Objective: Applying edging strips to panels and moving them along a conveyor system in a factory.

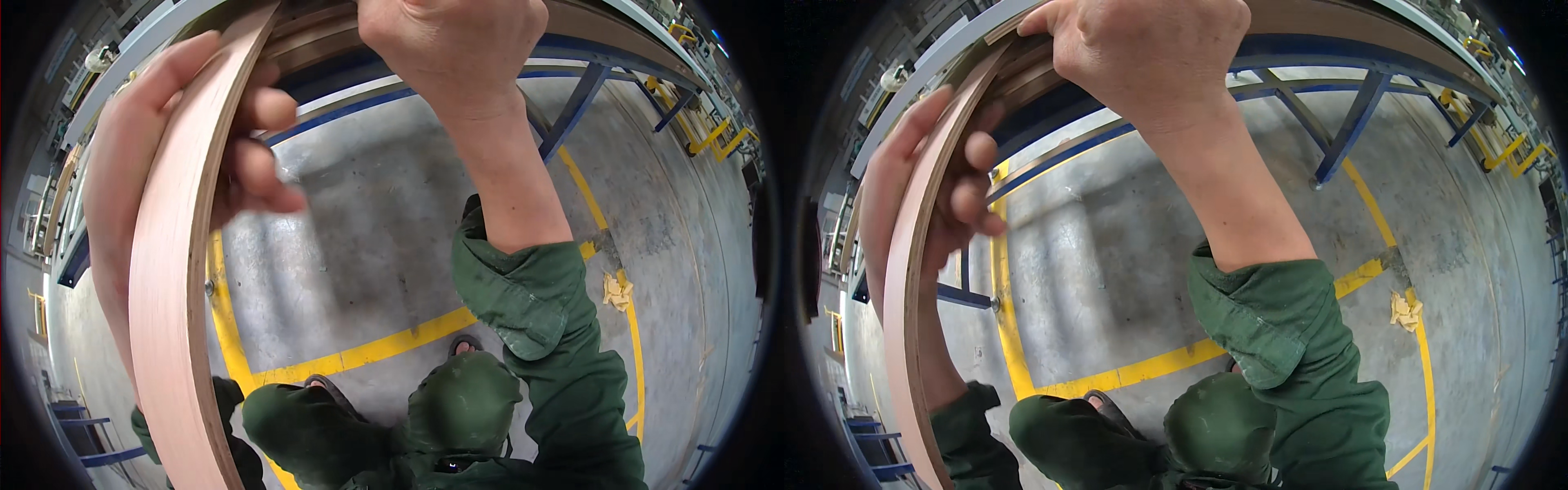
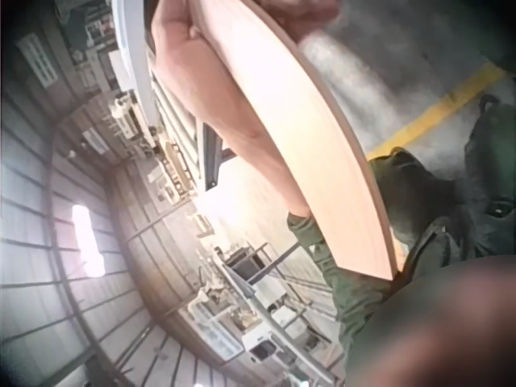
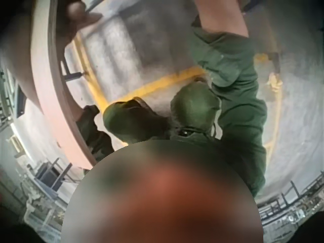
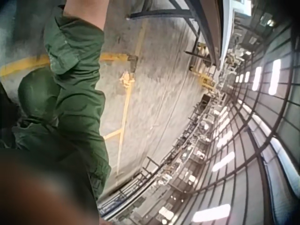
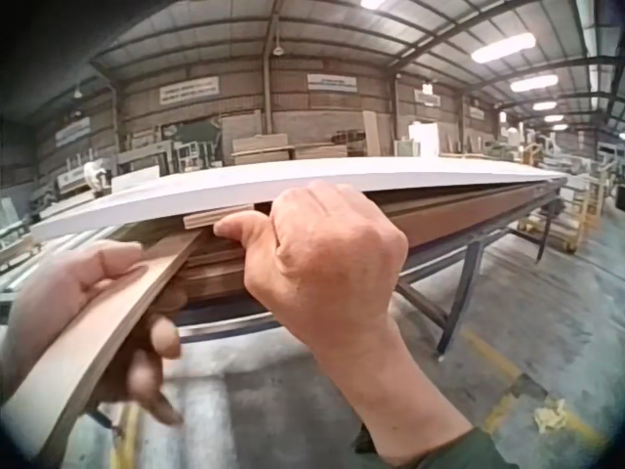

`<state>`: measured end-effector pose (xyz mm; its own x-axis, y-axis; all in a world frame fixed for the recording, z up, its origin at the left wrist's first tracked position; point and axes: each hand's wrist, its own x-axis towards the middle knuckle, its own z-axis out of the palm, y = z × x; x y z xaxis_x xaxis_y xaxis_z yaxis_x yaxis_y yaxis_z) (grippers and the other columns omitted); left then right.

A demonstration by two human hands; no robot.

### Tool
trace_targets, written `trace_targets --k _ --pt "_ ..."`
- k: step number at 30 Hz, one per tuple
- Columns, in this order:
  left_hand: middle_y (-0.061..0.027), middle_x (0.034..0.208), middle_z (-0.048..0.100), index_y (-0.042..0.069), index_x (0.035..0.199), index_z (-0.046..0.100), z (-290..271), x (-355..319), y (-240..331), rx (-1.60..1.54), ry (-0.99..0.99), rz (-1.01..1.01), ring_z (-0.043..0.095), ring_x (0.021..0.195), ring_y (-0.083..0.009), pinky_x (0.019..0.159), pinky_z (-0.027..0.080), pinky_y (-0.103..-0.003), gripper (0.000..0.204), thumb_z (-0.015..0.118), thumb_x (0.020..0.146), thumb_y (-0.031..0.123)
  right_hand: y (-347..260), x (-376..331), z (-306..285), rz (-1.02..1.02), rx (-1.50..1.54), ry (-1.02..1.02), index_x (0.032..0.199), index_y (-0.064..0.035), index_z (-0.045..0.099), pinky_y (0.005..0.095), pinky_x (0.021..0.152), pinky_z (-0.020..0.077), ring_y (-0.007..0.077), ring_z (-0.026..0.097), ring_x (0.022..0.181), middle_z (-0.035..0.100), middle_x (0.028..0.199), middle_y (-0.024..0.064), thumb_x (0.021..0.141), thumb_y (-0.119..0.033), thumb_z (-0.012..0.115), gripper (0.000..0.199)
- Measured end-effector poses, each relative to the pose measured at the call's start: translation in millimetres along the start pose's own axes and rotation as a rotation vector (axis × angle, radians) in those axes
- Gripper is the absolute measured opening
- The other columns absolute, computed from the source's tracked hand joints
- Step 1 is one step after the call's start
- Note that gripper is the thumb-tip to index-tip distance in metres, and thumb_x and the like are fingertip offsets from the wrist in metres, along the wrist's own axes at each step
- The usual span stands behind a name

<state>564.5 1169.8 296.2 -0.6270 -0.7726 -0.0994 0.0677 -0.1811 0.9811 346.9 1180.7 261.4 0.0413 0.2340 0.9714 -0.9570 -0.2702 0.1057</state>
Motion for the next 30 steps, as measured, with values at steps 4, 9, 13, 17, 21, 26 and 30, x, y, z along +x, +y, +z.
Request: trace_targets --k 4,9,13,17,21,26,30 --pt "-0.0346 0.142 0.051 -0.008 0.148 0.036 -9.0 -84.7 -26.4 -0.132 -0.04 0.072 0.073 0.099 -0.0444 0.072 0.063 -0.058 0.085 0.032 0.101 0.062 -10.2 5.9 -14.5 -0.085 -0.258 -0.156 0.057 -0.0077 0.049 0.0396 0.051 0.0421 0.0287 0.054 0.056 0.051 0.058 0.0088 0.074 -0.02 0.085 0.042" --pt "-0.0151 0.112 0.064 0.008 0.131 0.061 29.1 -151.9 -66.6 0.843 0.637 1.234 0.064 0.101 -0.0308 0.074 0.06 -0.046 0.043 0.059 0.101 0.038 -22.6 22.5 -7.0 -0.135 -0.268 -0.133 0.054 -0.0069 0.047 0.0396 0.05 0.0403 0.0283 0.051 0.054 0.05 0.055 0.0086 0.074 -0.015 0.086 0.044" --pt "-0.0117 0.11 0.068 0.013 0.114 0.056 34.5 -135.9 -73.7 1.277 0.558 1.255 0.063 0.099 -0.0321 0.1 0.044 -0.054 0.039 0.069 0.083 0.034 9.5 -8.2 -7.6 -0.078 -0.19 -0.193 0.061 -0.0079 0.066 0.0356 0.051 0.0414 0.0246 0.055 0.053 0.058 0.059 0.0065 0.079 -0.021 0.085 0.03" --pt "-0.0086 0.064 0.049 0.002 0.059 0.05 45.7 -50.5 -61.8 0.723 0.866 1.874 0.057 0.066 -0.0265 0.075 0.051 -0.045 0.026 0.052 0.04 0.02 -1.8 0.6 1.2 -0.05 -0.205 -0.228 0.057 -0.011 0.061 0.0388 0.049 0.0414 0.0253 0.055 0.053 0.057 0.058 0.0048 0.079 -0.028 0.086 0.037" --pt "-0.0113 0.062 0.042 -0.002 0.055 0.047 51.8 -55.4 -37.6 0.323 0.928 1.918 0.055 0.064 -0.0311 0.071 0.053 -0.053 0.029 0.037 0.04 0.021 -14.0 6.0 1.1 -0.015 -0.25 -0.203 0.062 -0.0081 0.063 0.0337 0.052 0.0428 0.0199 0.052 0.052 0.057 0.06 0.0064 0.082 -0.029 0.086 0.037" --pt "-0.0132 0.069 0.052 0.002 0.06 0.055 83.8 -52.6 -24.3 -0.228 0.743 1.725 0.06 0.076 -0.0341 0.095 0.046 -0.072 0.024 0.059 0.058 0.026 -11.5 -1.3 -4.3 0.14 -0.188 -0.281 0.064 -0.0057 0.061 0.0312 0.052 0.0407 0.0158 0.049 0.053 0.055 0.058 0.0058 0.085 -0.022 0.083 0.034" --pt "-0.0088 0.064 0.044 0.005 0.058 0.049 71.5 -43.7 -40.4 -0.139 0.371 1.639 0.049 0.066 -0.0298 0.07 0.045 -0.05 0.026 0.062 0.051 0.027 -20.6 -8.9 1.9 0.203 -0.225 -0.383 0.067 -0.0025 0.058 0.0267 0.054 0.0375 0.0088 0.042 0.057 0.052 0.059 0.0034 0.09 -0.014 0.076 0.032"
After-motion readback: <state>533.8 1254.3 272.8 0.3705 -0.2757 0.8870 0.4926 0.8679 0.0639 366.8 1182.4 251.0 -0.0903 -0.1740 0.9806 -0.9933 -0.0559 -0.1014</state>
